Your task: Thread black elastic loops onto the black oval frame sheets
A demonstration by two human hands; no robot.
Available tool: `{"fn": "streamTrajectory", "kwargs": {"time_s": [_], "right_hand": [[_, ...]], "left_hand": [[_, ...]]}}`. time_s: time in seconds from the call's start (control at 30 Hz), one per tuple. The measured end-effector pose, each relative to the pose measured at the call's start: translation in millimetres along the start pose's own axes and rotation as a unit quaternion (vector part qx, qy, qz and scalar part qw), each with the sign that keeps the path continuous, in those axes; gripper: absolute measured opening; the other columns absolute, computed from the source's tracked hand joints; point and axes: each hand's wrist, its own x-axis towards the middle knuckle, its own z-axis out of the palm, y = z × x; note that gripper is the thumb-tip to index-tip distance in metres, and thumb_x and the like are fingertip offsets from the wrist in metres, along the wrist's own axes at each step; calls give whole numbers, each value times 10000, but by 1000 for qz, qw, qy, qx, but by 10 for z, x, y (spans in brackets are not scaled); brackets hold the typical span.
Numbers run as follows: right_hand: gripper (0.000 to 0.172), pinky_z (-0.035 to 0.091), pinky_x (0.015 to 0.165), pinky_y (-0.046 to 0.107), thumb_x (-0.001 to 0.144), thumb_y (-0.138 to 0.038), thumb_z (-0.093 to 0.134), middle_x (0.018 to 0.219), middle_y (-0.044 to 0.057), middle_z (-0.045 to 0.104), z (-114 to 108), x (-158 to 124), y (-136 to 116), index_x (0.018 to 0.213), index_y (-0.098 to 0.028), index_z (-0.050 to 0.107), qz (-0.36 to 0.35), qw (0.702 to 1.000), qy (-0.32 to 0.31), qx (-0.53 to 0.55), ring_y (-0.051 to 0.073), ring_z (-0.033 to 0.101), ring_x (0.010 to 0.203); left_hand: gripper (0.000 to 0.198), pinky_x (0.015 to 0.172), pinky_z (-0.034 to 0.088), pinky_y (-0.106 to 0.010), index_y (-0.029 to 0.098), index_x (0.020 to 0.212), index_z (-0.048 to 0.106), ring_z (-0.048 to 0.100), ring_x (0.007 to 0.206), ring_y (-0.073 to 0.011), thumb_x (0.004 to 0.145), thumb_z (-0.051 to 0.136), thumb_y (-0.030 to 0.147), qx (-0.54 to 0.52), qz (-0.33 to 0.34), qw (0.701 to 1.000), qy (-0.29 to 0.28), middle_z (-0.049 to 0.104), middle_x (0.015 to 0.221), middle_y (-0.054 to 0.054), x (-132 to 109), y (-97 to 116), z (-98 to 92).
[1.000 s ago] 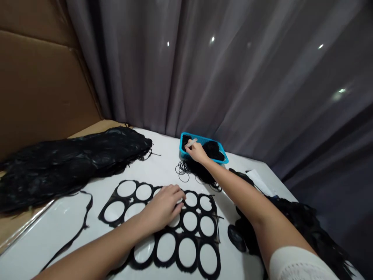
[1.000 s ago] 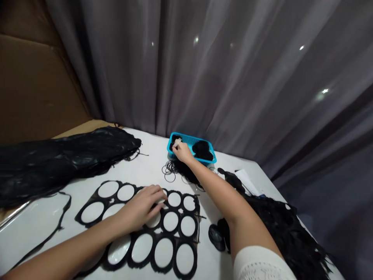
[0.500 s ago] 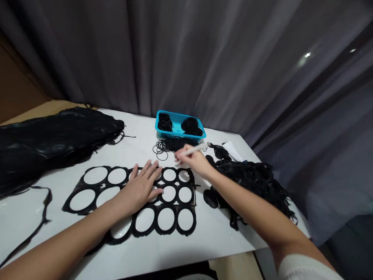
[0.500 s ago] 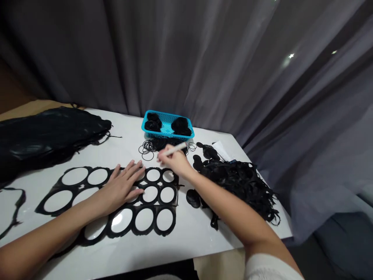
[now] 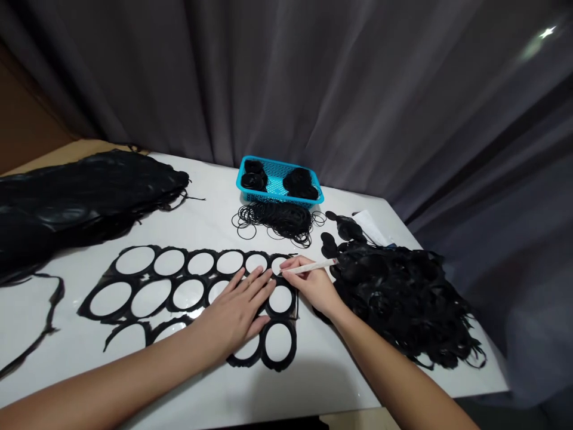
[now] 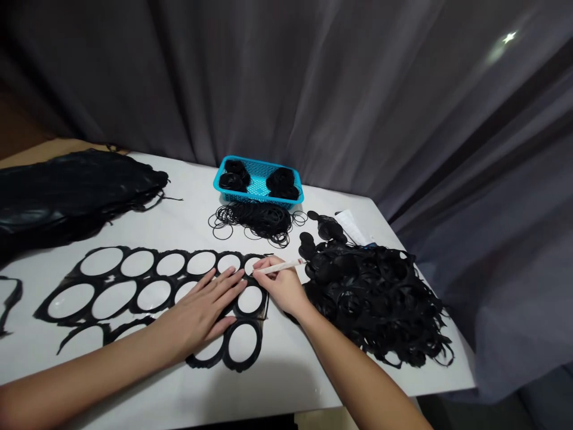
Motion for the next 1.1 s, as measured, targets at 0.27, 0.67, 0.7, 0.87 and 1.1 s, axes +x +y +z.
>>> {"fn": "streamTrajectory", "kwargs": {"time_s": [0.27, 0.67, 0.7, 0.87, 1.1], "right_hand": [[142, 493, 826, 351, 876, -295, 635, 999, 63, 699, -1, 14, -13, 757, -220, 621, -50, 996, 6, -74, 215, 652, 944], [146, 518, 850, 351, 922, -198, 601, 1026, 41, 691, -3, -47, -48, 791, -251, 565, -124, 981, -11, -151, 205, 661, 962], [133, 521, 866, 361, 928, -191, 592, 1054, 47, 696, 8, -63, -49, 814, -257, 573, -131, 977, -18, -165, 213, 661, 987], [193, 502, 922, 440, 933, -136, 521, 1121, 119, 698, 87, -123, -72, 1043, -257, 626, -170, 936, -57, -304, 292, 608, 1083], [107, 422, 951, 484, 797, -155, 594, 924, 112, 652, -533, 289, -177, 796, -246, 536, -50, 949, 202, -236, 328, 562, 1000]], "left_hand": [[622, 1188, 289, -516, 162, 1500, 423, 456, 1405, -332, 989, 544, 496, -10, 8, 1000, -24, 510, 1507, -135, 99, -17, -123], [640, 1177, 323, -508, 133, 1477, 435, 457, 1389, -346, 954, 605, 461, -13, 22, 999, -24, 548, 1462, -147, 126, -39, -111], [641, 1174, 327, -507, 133, 1477, 432, 459, 1387, -348, 952, 607, 457, -13, 22, 999, -24, 548, 1460, -146, 128, -41, -111], [621, 1160, 344, -517, 123, 1447, 452, 482, 1357, -360, 949, 598, 463, -26, 26, 999, -23, 575, 1418, -162, 146, -48, -129], [596, 1178, 311, -552, 151, 1466, 438, 471, 1366, -348, 969, 580, 448, -51, 24, 998, -15, 576, 1415, -141, 137, -49, -143]]}}
